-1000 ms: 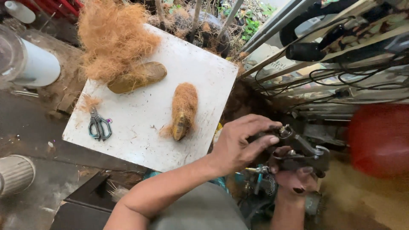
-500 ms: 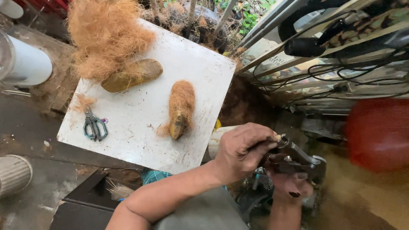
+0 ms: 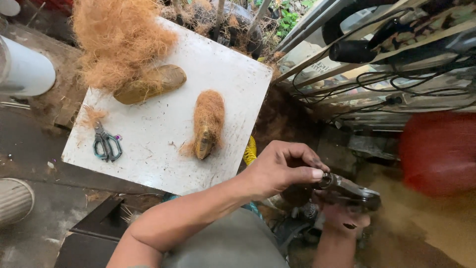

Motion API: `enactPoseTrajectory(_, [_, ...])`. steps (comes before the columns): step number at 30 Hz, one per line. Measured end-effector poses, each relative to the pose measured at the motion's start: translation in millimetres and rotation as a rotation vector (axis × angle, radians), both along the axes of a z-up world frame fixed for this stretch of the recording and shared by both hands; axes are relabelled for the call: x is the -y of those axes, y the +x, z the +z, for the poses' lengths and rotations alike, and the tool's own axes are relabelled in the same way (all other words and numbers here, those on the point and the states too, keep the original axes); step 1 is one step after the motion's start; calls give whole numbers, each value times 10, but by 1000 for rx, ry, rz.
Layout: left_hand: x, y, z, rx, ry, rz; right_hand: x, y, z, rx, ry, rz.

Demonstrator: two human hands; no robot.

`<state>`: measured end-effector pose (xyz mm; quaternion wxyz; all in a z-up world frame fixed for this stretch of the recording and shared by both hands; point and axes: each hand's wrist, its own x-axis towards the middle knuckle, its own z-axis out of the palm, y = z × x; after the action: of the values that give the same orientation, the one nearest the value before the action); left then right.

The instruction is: The person arranges coconut fiber onto a coconut shell half, then uses a spray gun to apply a liquid and a hair dryer to dry the fiber. The person repeatedly adjusts the fiber by hand throughout the process.

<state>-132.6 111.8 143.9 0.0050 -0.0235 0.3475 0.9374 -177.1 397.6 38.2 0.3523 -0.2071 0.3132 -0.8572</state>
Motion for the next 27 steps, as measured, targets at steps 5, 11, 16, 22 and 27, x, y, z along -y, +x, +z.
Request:
enactPoseTrajectory(5, [-2, 8, 6, 34, -28, 0, 3, 42, -59, -42, 93, -99])
enactPoseTrajectory(11, [81, 8, 105, 132, -219, -107, 283, 104, 199, -118, 178, -188])
enactPoseTrajectory(16, [83, 19, 87, 160, -183, -134, 385, 79, 337, -185, 153, -164])
enactPoseTrajectory(22, [20, 21, 18, 134, -97, -64, 67, 109, 61, -61, -25, -59])
enactPoseTrajectory(27, [68, 96, 175, 112, -367, 63, 405, 39, 382, -132, -40, -9])
